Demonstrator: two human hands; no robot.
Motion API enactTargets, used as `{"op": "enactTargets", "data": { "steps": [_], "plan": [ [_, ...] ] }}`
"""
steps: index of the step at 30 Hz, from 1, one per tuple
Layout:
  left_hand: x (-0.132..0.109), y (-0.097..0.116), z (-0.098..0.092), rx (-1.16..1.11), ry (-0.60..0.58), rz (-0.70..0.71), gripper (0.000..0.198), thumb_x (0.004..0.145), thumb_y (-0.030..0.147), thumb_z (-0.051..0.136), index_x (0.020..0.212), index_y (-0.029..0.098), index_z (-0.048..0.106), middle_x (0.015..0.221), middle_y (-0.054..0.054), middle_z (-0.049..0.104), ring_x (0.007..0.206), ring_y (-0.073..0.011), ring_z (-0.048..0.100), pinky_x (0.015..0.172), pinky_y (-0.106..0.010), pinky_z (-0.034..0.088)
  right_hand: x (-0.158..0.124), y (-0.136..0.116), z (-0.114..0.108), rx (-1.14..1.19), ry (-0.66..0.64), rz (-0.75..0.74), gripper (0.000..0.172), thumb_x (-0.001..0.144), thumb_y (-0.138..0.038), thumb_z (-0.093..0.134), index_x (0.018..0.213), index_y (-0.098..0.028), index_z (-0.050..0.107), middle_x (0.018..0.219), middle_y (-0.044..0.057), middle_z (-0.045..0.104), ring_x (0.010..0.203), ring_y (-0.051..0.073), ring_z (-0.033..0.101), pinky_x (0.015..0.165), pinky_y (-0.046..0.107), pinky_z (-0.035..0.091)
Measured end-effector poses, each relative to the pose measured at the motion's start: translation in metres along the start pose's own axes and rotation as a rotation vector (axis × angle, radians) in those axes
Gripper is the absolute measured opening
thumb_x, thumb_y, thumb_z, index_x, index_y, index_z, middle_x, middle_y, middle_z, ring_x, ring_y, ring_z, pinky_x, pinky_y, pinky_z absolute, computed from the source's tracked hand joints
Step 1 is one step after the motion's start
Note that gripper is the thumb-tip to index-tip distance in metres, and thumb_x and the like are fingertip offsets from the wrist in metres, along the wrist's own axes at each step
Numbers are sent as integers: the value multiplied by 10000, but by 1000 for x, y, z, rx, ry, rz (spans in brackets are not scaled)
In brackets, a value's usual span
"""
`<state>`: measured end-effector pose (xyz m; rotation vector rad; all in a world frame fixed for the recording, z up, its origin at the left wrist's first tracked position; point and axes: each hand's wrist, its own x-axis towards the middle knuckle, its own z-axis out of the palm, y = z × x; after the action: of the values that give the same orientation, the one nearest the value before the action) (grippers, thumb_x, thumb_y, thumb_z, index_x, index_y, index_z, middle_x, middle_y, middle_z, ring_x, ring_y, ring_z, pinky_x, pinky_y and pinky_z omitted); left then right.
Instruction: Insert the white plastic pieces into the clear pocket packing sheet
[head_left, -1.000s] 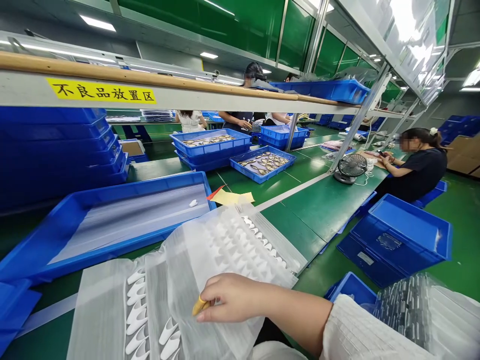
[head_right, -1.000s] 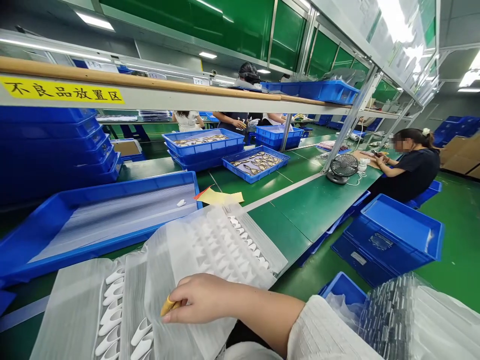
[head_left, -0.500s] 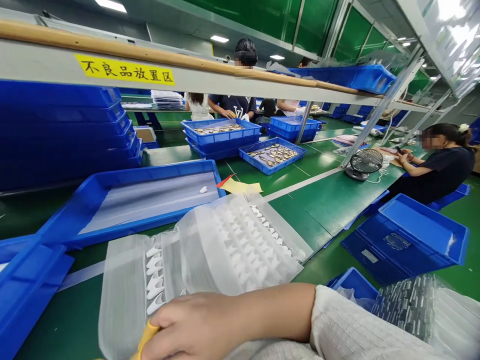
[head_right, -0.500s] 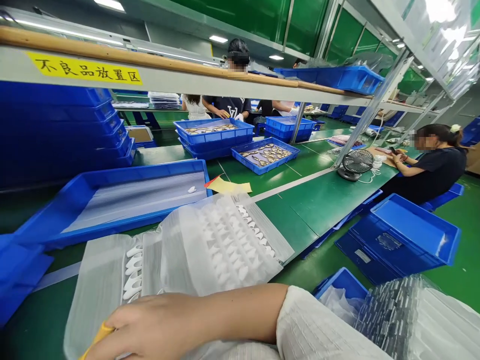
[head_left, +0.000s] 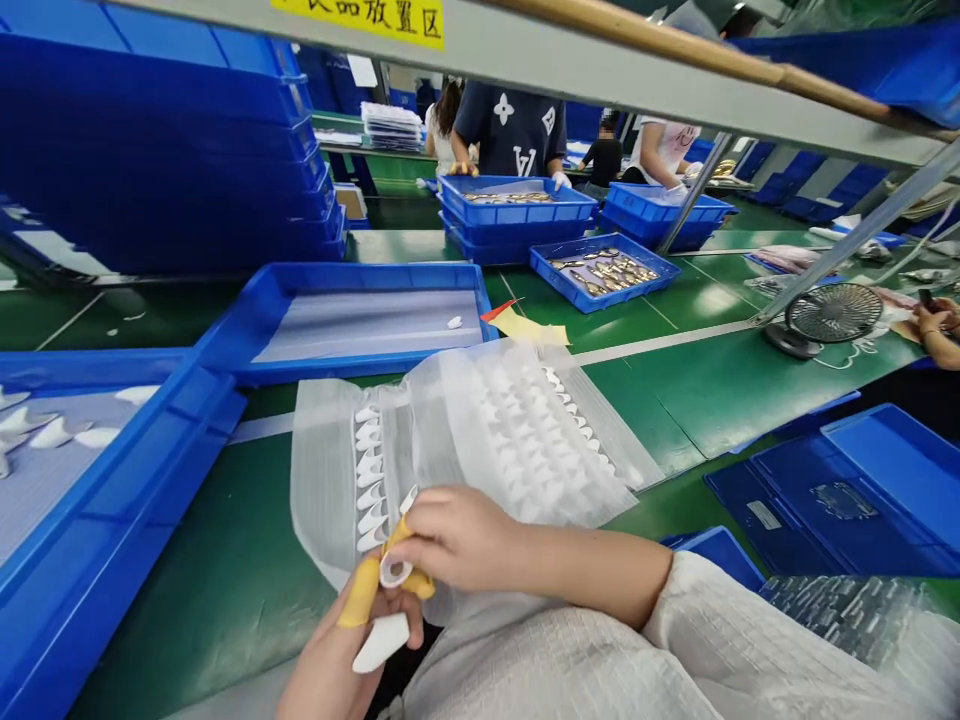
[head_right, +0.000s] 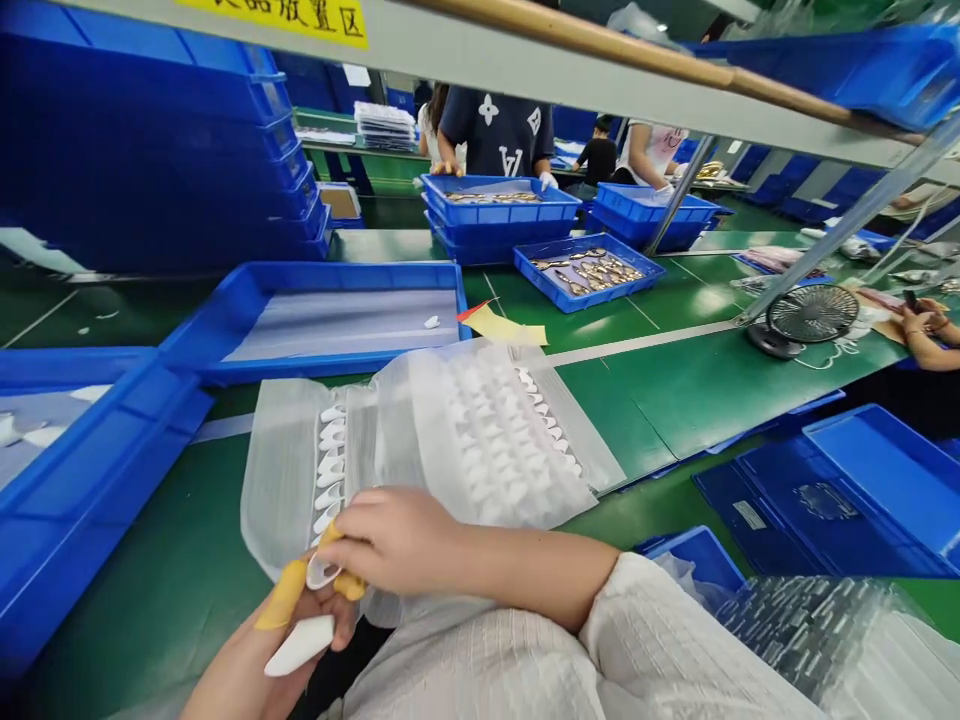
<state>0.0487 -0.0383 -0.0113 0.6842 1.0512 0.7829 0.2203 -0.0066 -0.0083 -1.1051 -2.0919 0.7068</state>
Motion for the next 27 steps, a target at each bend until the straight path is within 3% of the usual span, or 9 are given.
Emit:
{"op": "enactTargets", "data": {
  "steps": [4, 7, 10, 12, 14, 16, 20, 23, 27],
  "plan": [
    [-2, -4, 0, -35, -88, -19, 515, 752, 587, 785, 1009, 156, 668, 712, -13, 671, 536, -129, 574, 562, -258, 471, -3, 3, 2, 323, 31, 230, 203, 931, -280, 637, 759, -181, 595, 766, -15, 549, 705, 124, 551, 648, 243, 435],
    [-1, -6, -1, -133, -126, -48, 496, 770, 611, 758, 893, 142, 656, 659, -9, 637, 501, -110, 548, 525, -237, 438, -8, 7, 3, 458, 45, 319, 110, 949, -293, 602, 957, -192, 646, 853, 5, 603, 756, 142, 578, 677, 264, 459],
    [2, -7, -1, -175, -129, -60, 488, 798, 624, 720, 841, 144, 640, 546, 6, 579, 476, -115, 532, 505, -228, 419, -11, 5, -2, 450, 10, 300, 134, 947, -289, 607, 1041, -206, 656, 890, 13, 580, 766, 145, 561, 687, 278, 462],
    [3, -8, -2, -149, -131, -52, 513, 813, 653, 684, 800, 144, 623, 552, -8, 591, 478, -116, 537, 507, -232, 419, -12, 3, -6, 385, -70, 229, 87, 932, -276, 632, 910, -200, 667, 859, 6, 534, 742, 139, 529, 679, 279, 443],
    [3, -10, -2, -93, -125, -30, 553, 832, 691, 632, 800, 138, 616, 588, -21, 611, 488, -115, 542, 523, -242, 431, -11, 1, -9, 361, -129, 172, 175, 933, -260, 624, 772, -191, 638, 825, 1, 506, 744, 139, 517, 693, 286, 427],
    [3, -11, -3, -13, -105, 31, 525, 852, 657, 629, 939, 139, 632, 646, -13, 628, 519, -117, 555, 553, -253, 452, -10, 1, -10, 419, -121, 194, 230, 939, -263, 605, 722, -189, 614, 801, -2, 504, 761, 144, 522, 714, 293, 424],
    [4, -15, -8, 242, -62, 261, 516, 819, 414, 743, 1253, 218, 545, 856, 0, 646, 668, -136, 595, 652, -283, 499, -9, 4, -8, 718, -111, 400, 218, 923, -367, 621, 797, -190, 614, 814, -1, 570, 782, 153, 555, 746, 309, 446],
    [5, -16, -12, 529, 47, 398, 378, 827, 337, 713, 1169, 225, 599, 893, -7, 636, 766, -158, 600, 732, -313, 502, -11, 5, -5, 848, -140, 453, 263, 896, -437, 651, 820, -189, 606, 809, -3, 590, 777, 151, 559, 758, 314, 455],
    [4, -12, -11, 846, 157, 435, 274, 831, 356, 678, 1059, 210, 634, 907, -29, 668, 810, -202, 623, 757, -358, 493, -14, 1, 1, 777, -88, 511, 321, 813, -463, 747, 869, -210, 558, 796, -25, 560, 732, 142, 533, 698, 296, 445]
  ]
}}
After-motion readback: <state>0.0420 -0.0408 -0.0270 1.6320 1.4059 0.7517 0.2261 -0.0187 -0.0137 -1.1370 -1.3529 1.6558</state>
